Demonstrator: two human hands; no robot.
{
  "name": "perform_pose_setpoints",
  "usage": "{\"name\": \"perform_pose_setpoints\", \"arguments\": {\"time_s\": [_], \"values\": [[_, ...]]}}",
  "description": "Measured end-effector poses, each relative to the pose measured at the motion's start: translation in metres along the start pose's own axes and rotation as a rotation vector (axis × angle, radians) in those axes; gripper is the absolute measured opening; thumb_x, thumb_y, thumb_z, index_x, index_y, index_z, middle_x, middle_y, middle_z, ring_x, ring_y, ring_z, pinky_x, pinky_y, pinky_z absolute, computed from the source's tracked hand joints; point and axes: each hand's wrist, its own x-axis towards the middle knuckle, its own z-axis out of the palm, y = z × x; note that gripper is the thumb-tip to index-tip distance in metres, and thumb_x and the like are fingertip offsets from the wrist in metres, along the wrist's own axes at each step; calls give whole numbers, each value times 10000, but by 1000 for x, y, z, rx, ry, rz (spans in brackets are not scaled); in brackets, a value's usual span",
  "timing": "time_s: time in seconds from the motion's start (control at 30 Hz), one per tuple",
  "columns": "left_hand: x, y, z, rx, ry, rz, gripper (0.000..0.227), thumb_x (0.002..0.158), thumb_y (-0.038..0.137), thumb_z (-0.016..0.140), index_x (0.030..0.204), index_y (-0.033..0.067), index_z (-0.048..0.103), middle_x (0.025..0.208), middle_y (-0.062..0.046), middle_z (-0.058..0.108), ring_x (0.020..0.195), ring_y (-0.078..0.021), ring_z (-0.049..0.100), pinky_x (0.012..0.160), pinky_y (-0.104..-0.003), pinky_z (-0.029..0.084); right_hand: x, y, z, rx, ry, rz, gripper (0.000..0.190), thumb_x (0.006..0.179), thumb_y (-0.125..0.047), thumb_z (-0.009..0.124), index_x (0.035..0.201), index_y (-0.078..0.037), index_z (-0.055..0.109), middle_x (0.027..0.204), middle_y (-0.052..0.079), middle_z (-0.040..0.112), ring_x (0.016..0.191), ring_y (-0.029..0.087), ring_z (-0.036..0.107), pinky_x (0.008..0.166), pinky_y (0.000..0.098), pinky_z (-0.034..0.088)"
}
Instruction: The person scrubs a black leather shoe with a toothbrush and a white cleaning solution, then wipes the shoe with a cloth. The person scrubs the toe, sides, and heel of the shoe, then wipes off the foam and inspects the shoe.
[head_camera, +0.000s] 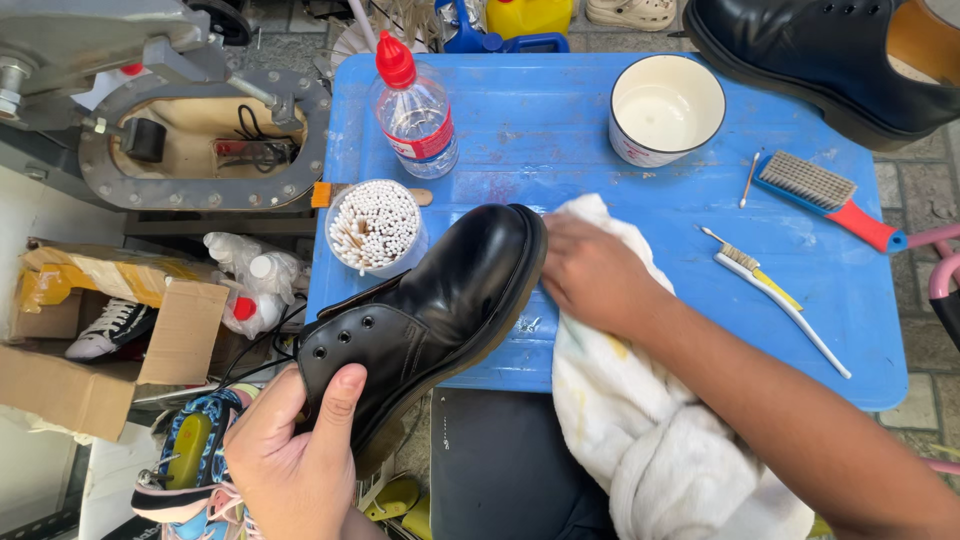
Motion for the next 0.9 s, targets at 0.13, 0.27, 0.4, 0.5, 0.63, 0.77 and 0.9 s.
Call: {"name": "perform_pose_setpoints", "arguments": {"time_s": [0.13,0.27,0.4,0.5,0.63,0.77,0.9], "values": [[1,0,-3,47,27,-34,228,900,103,806,1078,-26,746,841,-65,727,777,-70,589,752,-227,474,-26,-14,-17,82,42,-239,398,754,-98,722,1149,-55,721,1205,91,719,1209,313,628,1044,419,492],[4,1,-2,32,37,14,237,916,118,796,1093,-26,732,870,-45,724,801,-52,591,766,-216,479,-39,-4,-25,7,234,-86,475,762,-35,702,1237,-21,701,1272,127,707,1204,346,618,1031,418,493],[-2,1,-1,79,26,-5,217,904,131,813,1012,-32,718,761,-26,649,715,-57,515,678,-219,430,-20,7,-14,-9,346,114,443,864,13,700,1305,-23,681,1335,124,699,1222,325,618,1063,396,495],[-2,2,0,125,0,-39,231,912,136,828,949,-44,689,694,-32,565,679,-66,449,635,-226,392,-10,-4,-10,-36,282,5,454,820,-12,702,1273,7,675,1319,135,694,1249,334,617,1078,406,493],[-1,3,4,79,5,-37,225,923,139,816,994,-44,705,724,-27,599,708,-50,469,658,-212,415,-25,-33,-13,118,92,-104,338,813,-83,720,1151,-74,724,1236,100,711,1209,321,625,1026,403,491],[0,5,7,2,29,-31,240,923,131,797,1084,-35,730,819,-19,690,760,-29,536,711,-197,458,-53,-51,-17,218,93,-220,411,852,-121,714,1253,-30,704,1295,101,703,1219,292,614,1050,413,468],[1,0,3,53,45,-17,240,929,111,804,1106,-37,740,861,-31,704,797,-45,548,753,-206,462,-72,-30,-27,326,31,-287,383,875,-156,699,1256,-132,727,1326,3,712,1285,256,615,1062,389,516]]}}
